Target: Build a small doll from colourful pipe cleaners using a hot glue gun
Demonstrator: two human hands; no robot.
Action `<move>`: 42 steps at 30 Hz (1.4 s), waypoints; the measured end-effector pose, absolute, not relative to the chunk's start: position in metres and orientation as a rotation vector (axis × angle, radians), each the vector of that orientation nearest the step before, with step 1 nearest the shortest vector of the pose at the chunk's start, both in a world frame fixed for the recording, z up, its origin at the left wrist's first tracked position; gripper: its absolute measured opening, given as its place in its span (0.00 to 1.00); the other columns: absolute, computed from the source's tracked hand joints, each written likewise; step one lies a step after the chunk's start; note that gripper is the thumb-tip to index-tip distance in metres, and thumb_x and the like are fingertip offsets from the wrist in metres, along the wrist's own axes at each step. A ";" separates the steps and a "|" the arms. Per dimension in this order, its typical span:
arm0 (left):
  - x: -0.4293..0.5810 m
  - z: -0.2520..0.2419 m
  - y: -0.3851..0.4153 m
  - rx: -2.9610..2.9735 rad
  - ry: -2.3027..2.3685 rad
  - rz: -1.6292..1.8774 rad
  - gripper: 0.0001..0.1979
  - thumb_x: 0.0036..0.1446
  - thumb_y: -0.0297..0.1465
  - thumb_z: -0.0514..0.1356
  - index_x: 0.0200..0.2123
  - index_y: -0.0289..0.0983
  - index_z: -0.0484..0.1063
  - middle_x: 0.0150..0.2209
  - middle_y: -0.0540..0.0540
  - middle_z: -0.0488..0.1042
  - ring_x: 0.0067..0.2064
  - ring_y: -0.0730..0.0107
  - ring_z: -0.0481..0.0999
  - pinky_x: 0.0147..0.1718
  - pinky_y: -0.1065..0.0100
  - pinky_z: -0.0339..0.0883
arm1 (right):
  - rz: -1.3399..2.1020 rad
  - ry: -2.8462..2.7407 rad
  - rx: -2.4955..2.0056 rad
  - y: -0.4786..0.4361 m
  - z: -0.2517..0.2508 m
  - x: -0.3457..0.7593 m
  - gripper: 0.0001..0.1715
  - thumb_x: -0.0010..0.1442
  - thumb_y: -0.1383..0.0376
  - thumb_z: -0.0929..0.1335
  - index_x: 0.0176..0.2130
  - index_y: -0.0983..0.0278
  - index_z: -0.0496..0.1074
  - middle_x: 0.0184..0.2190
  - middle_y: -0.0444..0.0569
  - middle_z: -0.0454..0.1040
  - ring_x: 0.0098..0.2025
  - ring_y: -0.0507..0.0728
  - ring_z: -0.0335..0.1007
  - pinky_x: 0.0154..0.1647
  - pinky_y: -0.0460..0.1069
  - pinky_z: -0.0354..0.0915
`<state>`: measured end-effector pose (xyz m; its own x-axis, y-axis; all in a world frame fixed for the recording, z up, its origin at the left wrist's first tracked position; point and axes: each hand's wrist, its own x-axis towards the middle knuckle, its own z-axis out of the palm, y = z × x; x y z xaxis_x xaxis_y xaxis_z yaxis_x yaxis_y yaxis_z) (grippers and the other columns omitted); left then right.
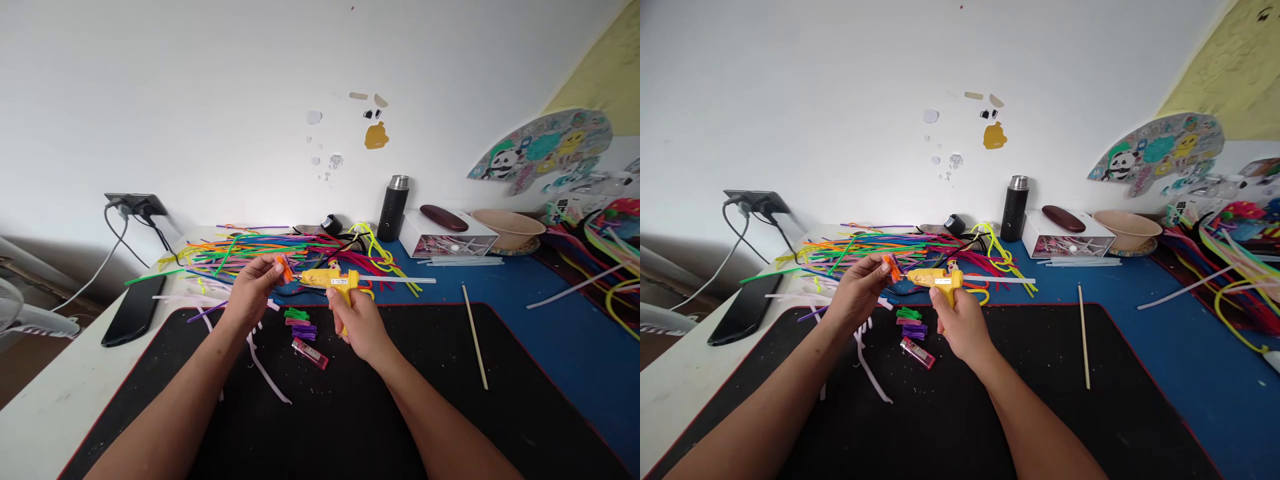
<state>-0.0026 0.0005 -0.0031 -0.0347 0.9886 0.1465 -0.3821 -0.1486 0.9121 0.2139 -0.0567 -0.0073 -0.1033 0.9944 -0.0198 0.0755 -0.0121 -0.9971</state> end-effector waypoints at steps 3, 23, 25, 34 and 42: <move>-0.003 -0.004 0.001 0.991 0.828 1.489 0.17 0.45 0.37 0.81 0.35 0.36 0.84 0.30 0.49 0.78 0.28 0.75 0.73 0.28 0.74 0.68 | 1.262 -1.330 -1.230 -0.056 -0.009 0.214 0.36 0.63 0.33 0.67 0.27 0.60 0.66 0.13 0.40 0.65 0.13 0.49 0.56 0.15 0.46 0.53; -0.002 -0.002 -0.001 0.997 0.824 1.452 0.17 0.44 0.38 0.81 0.35 0.37 0.85 0.28 0.49 0.77 0.27 0.74 0.73 0.28 0.74 0.68 | 1.210 -1.326 -1.277 -0.056 -0.008 0.213 0.37 0.64 0.33 0.66 0.23 0.58 0.63 0.12 0.41 0.63 0.13 0.50 0.56 0.16 0.47 0.53; -0.001 -0.002 -0.001 0.993 0.822 1.446 0.18 0.44 0.38 0.81 0.36 0.36 0.85 0.29 0.48 0.78 0.27 0.75 0.73 0.28 0.74 0.68 | 1.204 -1.329 -1.284 -0.056 -0.006 0.213 0.37 0.64 0.33 0.66 0.22 0.58 0.63 0.12 0.41 0.63 0.13 0.50 0.57 0.16 0.47 0.53; -0.002 -0.004 -0.001 1.009 0.803 1.436 0.16 0.47 0.36 0.80 0.36 0.35 0.84 0.30 0.46 0.80 0.27 0.73 0.74 0.28 0.72 0.67 | 1.183 -1.327 -1.285 -0.057 -0.003 0.213 0.37 0.64 0.33 0.66 0.22 0.58 0.63 0.12 0.42 0.63 0.14 0.51 0.56 0.17 0.48 0.54; -0.004 -0.002 0.000 0.961 0.782 1.454 0.17 0.45 0.35 0.81 0.37 0.36 0.85 0.30 0.48 0.79 0.27 0.74 0.73 0.28 0.72 0.68 | 1.203 -1.330 -1.292 -0.056 -0.005 0.213 0.37 0.64 0.33 0.66 0.22 0.58 0.63 0.12 0.41 0.63 0.14 0.51 0.56 0.16 0.48 0.54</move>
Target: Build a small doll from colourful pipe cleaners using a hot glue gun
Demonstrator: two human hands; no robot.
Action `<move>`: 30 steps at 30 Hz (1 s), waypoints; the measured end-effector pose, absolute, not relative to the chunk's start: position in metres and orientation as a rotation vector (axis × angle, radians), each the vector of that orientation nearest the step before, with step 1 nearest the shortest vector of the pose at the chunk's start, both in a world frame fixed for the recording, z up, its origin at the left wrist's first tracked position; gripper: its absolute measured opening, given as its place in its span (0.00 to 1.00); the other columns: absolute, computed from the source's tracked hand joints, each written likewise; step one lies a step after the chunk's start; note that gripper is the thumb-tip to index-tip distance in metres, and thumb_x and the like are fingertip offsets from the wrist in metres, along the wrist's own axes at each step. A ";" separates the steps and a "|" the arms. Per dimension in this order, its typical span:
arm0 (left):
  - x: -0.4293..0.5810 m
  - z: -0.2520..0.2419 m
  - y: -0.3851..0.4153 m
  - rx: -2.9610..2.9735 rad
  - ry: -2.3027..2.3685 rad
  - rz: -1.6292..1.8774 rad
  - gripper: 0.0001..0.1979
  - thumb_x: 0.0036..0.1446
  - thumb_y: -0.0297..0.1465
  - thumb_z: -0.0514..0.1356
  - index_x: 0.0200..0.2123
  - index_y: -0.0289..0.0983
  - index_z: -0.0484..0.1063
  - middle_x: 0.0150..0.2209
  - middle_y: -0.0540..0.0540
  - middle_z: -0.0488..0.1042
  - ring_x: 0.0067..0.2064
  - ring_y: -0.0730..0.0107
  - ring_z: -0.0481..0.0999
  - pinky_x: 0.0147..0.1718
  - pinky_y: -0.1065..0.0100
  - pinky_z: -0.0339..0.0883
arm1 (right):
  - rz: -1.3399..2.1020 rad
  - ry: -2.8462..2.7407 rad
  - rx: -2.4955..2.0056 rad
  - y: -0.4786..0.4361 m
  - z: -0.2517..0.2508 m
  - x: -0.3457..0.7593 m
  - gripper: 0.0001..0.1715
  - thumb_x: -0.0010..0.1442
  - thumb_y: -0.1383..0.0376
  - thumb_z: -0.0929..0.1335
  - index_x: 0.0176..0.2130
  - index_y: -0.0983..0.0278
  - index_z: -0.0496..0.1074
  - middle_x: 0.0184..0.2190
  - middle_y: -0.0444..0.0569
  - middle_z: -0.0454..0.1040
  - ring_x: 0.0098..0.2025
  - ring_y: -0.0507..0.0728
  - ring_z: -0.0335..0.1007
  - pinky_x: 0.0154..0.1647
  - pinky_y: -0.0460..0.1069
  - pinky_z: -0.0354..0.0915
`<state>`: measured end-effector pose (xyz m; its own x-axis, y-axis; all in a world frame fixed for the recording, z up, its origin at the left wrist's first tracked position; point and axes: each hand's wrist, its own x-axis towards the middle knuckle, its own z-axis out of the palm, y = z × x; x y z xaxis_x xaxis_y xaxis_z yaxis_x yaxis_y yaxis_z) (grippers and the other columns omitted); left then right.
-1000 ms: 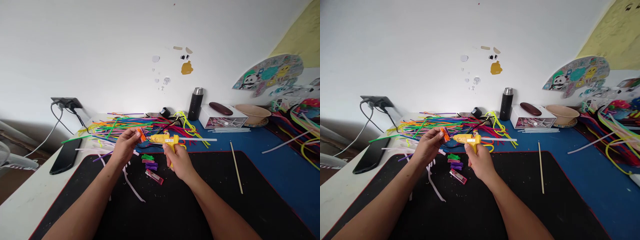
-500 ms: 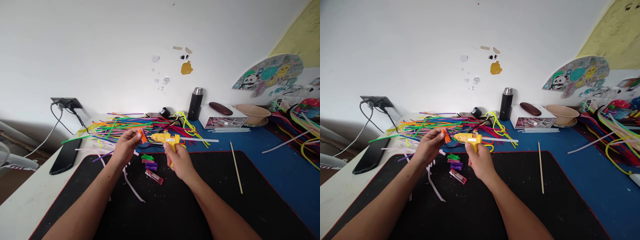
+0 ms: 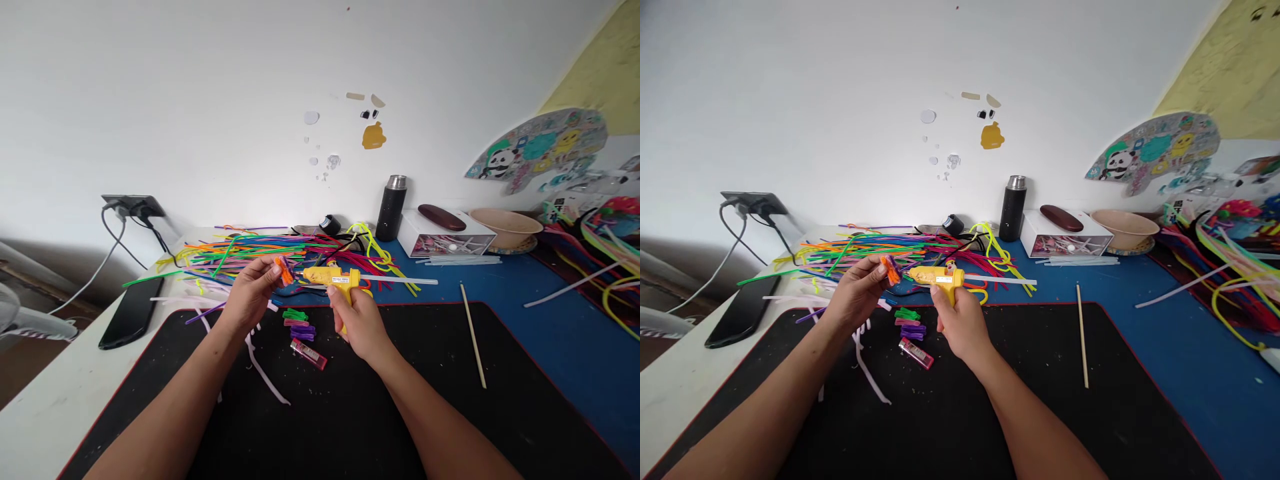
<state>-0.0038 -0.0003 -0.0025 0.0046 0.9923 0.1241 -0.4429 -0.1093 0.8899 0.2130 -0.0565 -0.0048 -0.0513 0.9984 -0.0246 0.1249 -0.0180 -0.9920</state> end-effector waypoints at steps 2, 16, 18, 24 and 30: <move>-0.004 -0.002 0.000 0.955 0.780 1.459 0.17 0.45 0.35 0.81 0.37 0.36 0.85 0.30 0.48 0.79 0.27 0.74 0.73 0.28 0.73 0.68 | 1.209 -1.331 -1.284 -0.056 -0.005 0.213 0.37 0.64 0.33 0.66 0.22 0.58 0.63 0.12 0.41 0.63 0.13 0.51 0.56 0.16 0.47 0.53; -0.005 -0.003 0.000 0.939 0.788 1.489 0.18 0.44 0.34 0.82 0.37 0.35 0.84 0.29 0.48 0.78 0.27 0.74 0.73 0.28 0.73 0.68 | 1.224 -1.348 -1.262 -0.056 -0.012 0.213 0.35 0.65 0.34 0.66 0.25 0.59 0.64 0.14 0.41 0.65 0.14 0.50 0.57 0.16 0.47 0.54; -0.005 -0.004 0.001 0.946 0.786 1.485 0.17 0.45 0.34 0.81 0.37 0.36 0.84 0.30 0.48 0.78 0.27 0.74 0.74 0.28 0.72 0.68 | 1.225 -1.356 -1.259 -0.057 -0.012 0.213 0.35 0.65 0.34 0.66 0.26 0.59 0.65 0.14 0.41 0.65 0.14 0.50 0.58 0.16 0.47 0.54; -0.006 -0.004 0.001 0.957 0.796 1.480 0.16 0.46 0.34 0.81 0.37 0.35 0.84 0.30 0.47 0.79 0.27 0.74 0.74 0.28 0.72 0.68 | 1.210 -1.353 -1.274 -0.058 -0.010 0.213 0.36 0.64 0.32 0.66 0.25 0.59 0.65 0.14 0.41 0.66 0.14 0.51 0.58 0.16 0.47 0.55; -0.003 -0.002 -0.001 0.976 0.795 1.469 0.16 0.45 0.36 0.81 0.36 0.36 0.84 0.30 0.48 0.78 0.27 0.74 0.73 0.28 0.73 0.69 | 1.194 -1.361 -1.282 -0.058 -0.008 0.212 0.38 0.64 0.32 0.65 0.23 0.58 0.64 0.13 0.42 0.64 0.14 0.51 0.58 0.16 0.47 0.55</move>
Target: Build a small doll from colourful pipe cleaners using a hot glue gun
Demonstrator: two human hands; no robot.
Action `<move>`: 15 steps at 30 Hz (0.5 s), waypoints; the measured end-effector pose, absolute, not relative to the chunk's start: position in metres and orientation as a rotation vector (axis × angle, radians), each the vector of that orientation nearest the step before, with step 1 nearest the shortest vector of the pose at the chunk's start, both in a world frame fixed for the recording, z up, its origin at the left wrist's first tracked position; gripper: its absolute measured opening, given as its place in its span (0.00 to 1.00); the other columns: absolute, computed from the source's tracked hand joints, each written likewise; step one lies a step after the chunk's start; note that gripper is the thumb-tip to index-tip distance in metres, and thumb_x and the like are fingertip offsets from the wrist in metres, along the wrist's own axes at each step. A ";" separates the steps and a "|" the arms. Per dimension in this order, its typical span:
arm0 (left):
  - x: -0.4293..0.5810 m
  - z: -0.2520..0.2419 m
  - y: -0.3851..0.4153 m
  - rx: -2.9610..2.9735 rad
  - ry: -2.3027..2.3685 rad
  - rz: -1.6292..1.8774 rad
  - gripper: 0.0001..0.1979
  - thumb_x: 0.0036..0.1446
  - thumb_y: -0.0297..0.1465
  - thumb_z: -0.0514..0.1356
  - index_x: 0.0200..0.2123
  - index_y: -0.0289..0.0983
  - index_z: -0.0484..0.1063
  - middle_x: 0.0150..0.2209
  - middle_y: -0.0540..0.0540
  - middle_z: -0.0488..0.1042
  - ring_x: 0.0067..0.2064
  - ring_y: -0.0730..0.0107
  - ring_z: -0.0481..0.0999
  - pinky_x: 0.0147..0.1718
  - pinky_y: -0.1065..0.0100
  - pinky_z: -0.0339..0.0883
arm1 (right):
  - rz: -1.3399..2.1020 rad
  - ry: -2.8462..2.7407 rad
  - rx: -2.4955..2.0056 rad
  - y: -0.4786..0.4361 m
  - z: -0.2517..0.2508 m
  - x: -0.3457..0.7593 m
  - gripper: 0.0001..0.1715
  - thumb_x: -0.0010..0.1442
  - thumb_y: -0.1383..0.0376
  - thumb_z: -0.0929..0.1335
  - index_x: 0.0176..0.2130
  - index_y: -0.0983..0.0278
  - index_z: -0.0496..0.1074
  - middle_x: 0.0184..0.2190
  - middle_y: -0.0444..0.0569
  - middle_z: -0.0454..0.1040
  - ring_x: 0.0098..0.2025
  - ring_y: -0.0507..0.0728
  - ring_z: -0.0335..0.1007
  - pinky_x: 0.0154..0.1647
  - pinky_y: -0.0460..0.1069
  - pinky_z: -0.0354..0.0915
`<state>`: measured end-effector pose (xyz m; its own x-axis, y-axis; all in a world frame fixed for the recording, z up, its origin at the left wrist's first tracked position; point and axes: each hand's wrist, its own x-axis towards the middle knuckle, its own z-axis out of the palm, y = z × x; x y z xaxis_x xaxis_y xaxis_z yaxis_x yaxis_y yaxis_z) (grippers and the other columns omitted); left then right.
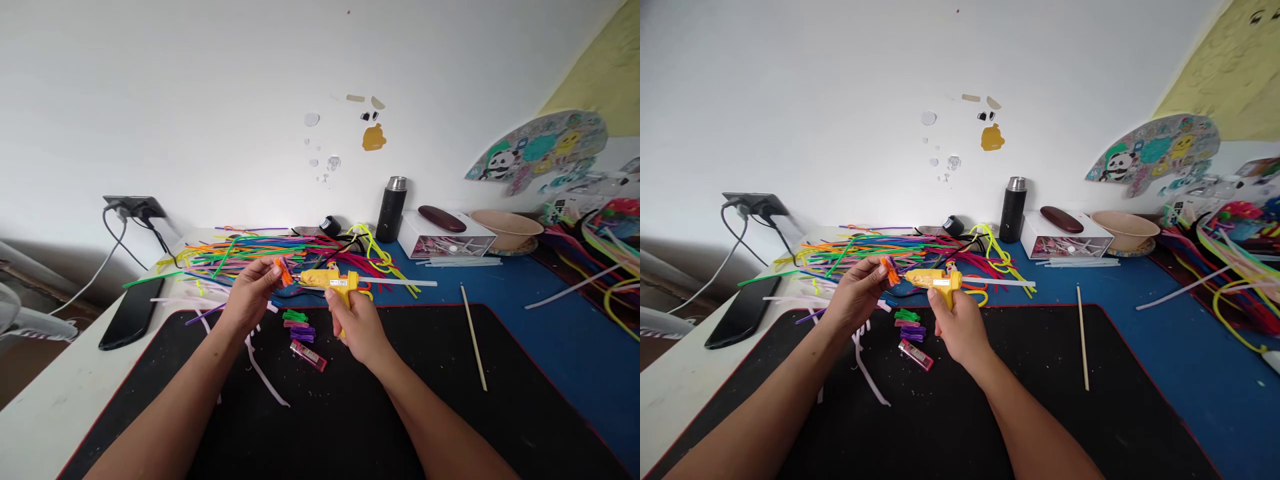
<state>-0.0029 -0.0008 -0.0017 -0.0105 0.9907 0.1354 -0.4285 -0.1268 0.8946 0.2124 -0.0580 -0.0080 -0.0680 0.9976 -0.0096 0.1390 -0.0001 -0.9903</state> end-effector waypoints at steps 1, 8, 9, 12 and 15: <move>-0.002 -0.002 -0.001 0.977 0.793 1.469 0.17 0.45 0.36 0.81 0.36 0.36 0.84 0.30 0.48 0.78 0.27 0.74 0.73 0.28 0.73 0.69 | 1.194 -1.359 -1.283 -0.058 -0.008 0.213 0.38 0.64 0.32 0.65 0.23 0.58 0.64 0.13 0.42 0.64 0.14 0.51 0.58 0.16 0.47 0.55; -0.001 -0.002 -0.001 0.980 0.790 1.446 0.18 0.45 0.36 0.81 0.37 0.36 0.84 0.29 0.48 0.79 0.27 0.74 0.74 0.28 0.72 0.69 | 1.190 -1.354 -1.279 -0.059 -0.007 0.212 0.38 0.64 0.31 0.65 0.23 0.58 0.64 0.13 0.42 0.65 0.14 0.51 0.59 0.16 0.47 0.55; -0.001 -0.002 -0.001 0.978 0.790 1.444 0.18 0.44 0.36 0.81 0.37 0.36 0.85 0.30 0.48 0.79 0.28 0.73 0.74 0.29 0.72 0.70 | 1.190 -1.351 -1.279 -0.059 -0.007 0.212 0.38 0.64 0.31 0.65 0.23 0.58 0.64 0.13 0.42 0.65 0.14 0.51 0.58 0.16 0.47 0.55; -0.001 -0.002 -0.002 0.983 0.789 1.440 0.18 0.44 0.36 0.81 0.37 0.36 0.85 0.31 0.48 0.79 0.28 0.73 0.75 0.29 0.72 0.70 | 1.189 -1.352 -1.281 -0.059 -0.007 0.212 0.39 0.63 0.31 0.65 0.22 0.58 0.63 0.13 0.42 0.64 0.14 0.51 0.58 0.16 0.48 0.55; 0.000 -0.002 -0.002 1.002 0.784 1.438 0.17 0.45 0.37 0.81 0.37 0.37 0.85 0.31 0.47 0.80 0.28 0.74 0.74 0.29 0.72 0.69 | 1.185 -1.355 -1.286 -0.058 -0.007 0.212 0.39 0.63 0.31 0.65 0.21 0.58 0.63 0.12 0.42 0.63 0.14 0.52 0.58 0.17 0.48 0.55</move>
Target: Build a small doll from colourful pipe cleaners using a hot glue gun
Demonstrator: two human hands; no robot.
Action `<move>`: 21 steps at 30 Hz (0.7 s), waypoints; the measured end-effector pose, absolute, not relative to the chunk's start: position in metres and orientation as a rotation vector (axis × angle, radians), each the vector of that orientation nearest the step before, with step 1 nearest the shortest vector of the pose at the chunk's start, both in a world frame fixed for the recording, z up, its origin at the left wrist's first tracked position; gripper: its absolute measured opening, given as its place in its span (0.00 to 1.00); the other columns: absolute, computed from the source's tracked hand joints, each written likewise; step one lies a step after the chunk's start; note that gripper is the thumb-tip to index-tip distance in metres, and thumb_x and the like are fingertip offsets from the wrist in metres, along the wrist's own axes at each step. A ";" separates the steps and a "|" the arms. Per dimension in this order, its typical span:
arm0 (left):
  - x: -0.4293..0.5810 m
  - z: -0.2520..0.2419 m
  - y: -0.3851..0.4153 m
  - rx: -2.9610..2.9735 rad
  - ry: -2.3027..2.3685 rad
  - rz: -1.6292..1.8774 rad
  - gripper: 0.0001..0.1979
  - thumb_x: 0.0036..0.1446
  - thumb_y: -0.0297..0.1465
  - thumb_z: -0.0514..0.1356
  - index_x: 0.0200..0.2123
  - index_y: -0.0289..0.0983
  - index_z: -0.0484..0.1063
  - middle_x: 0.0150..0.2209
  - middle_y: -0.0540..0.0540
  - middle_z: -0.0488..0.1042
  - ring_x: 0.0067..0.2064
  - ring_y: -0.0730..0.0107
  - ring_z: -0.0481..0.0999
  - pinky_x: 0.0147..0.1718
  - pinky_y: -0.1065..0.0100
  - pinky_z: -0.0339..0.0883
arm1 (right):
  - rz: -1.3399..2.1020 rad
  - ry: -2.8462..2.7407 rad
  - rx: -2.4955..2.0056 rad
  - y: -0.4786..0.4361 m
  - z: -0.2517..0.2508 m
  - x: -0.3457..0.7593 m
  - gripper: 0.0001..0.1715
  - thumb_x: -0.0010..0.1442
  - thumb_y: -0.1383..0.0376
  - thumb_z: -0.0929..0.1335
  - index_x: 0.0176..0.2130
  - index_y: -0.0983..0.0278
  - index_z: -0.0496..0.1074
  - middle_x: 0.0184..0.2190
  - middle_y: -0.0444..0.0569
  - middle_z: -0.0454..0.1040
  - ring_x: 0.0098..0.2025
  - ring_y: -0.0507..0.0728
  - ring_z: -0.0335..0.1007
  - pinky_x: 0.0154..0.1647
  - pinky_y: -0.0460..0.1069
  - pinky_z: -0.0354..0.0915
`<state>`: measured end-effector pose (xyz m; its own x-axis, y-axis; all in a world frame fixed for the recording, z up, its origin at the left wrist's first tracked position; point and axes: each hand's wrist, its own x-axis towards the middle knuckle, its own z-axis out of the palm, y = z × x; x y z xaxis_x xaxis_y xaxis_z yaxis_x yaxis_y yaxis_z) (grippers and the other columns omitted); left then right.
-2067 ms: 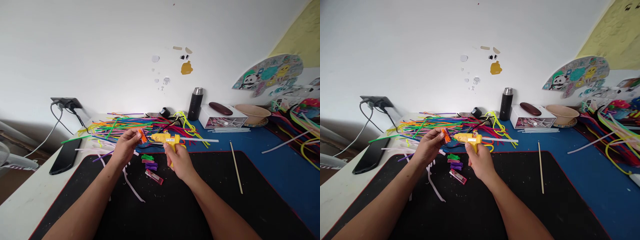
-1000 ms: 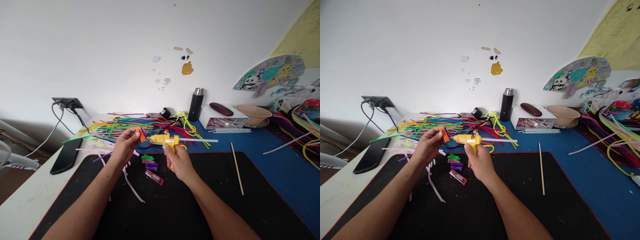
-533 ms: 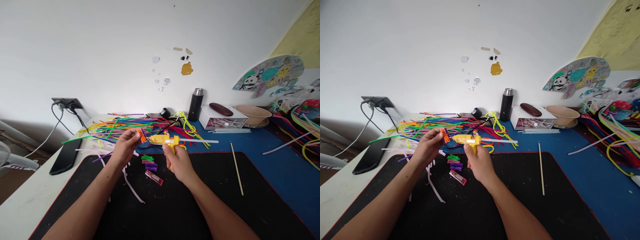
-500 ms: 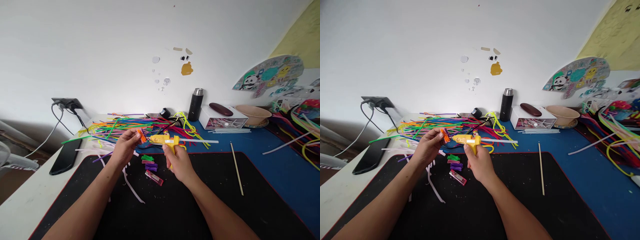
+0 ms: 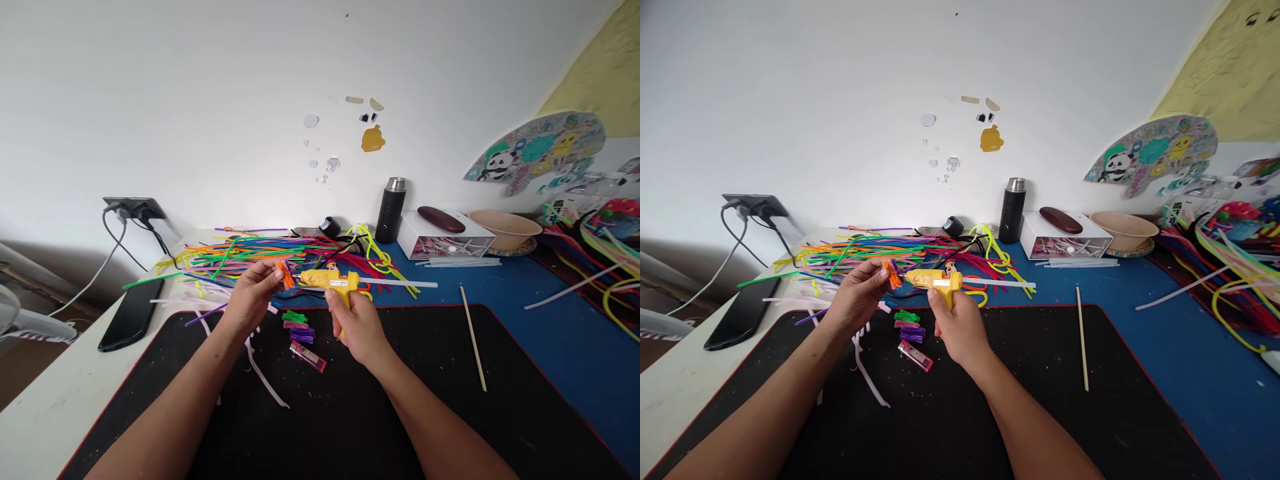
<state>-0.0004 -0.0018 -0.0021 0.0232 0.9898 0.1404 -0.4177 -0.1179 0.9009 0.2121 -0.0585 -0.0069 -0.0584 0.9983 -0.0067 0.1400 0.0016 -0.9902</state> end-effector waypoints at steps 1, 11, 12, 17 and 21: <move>0.000 -0.002 -0.002 1.005 0.786 1.438 0.17 0.45 0.37 0.81 0.37 0.37 0.85 0.31 0.47 0.80 0.28 0.74 0.74 0.29 0.72 0.69 | 1.186 -1.356 -1.286 -0.058 -0.007 0.212 0.39 0.63 0.31 0.65 0.21 0.58 0.63 0.12 0.42 0.63 0.14 0.52 0.58 0.17 0.48 0.55; -0.003 -0.005 0.000 0.966 0.774 1.470 0.17 0.45 0.36 0.81 0.37 0.36 0.85 0.29 0.48 0.79 0.27 0.75 0.73 0.28 0.73 0.68 | 1.197 -1.343 -1.278 -0.057 -0.008 0.212 0.39 0.64 0.31 0.65 0.21 0.58 0.63 0.13 0.42 0.63 0.15 0.51 0.58 0.17 0.47 0.55; -0.004 -0.006 0.001 0.958 0.769 1.475 0.17 0.45 0.35 0.81 0.37 0.36 0.85 0.29 0.48 0.78 0.27 0.75 0.73 0.28 0.74 0.68 | 1.199 -1.343 -1.278 -0.057 -0.008 0.212 0.39 0.64 0.32 0.66 0.21 0.58 0.63 0.13 0.42 0.63 0.14 0.51 0.58 0.17 0.47 0.55; -0.006 -0.008 0.003 0.928 0.762 1.487 0.18 0.45 0.35 0.82 0.38 0.36 0.85 0.30 0.48 0.79 0.28 0.75 0.74 0.28 0.74 0.70 | 1.198 -1.352 -1.284 -0.057 -0.009 0.212 0.38 0.64 0.32 0.66 0.23 0.59 0.64 0.13 0.42 0.64 0.14 0.51 0.58 0.16 0.46 0.55; -0.006 -0.007 0.003 0.925 0.768 1.488 0.18 0.44 0.36 0.82 0.37 0.36 0.85 0.30 0.48 0.79 0.28 0.76 0.74 0.28 0.75 0.69 | 1.202 -1.357 -1.286 -0.057 -0.011 0.212 0.37 0.64 0.33 0.66 0.24 0.59 0.64 0.13 0.41 0.65 0.14 0.50 0.58 0.16 0.46 0.54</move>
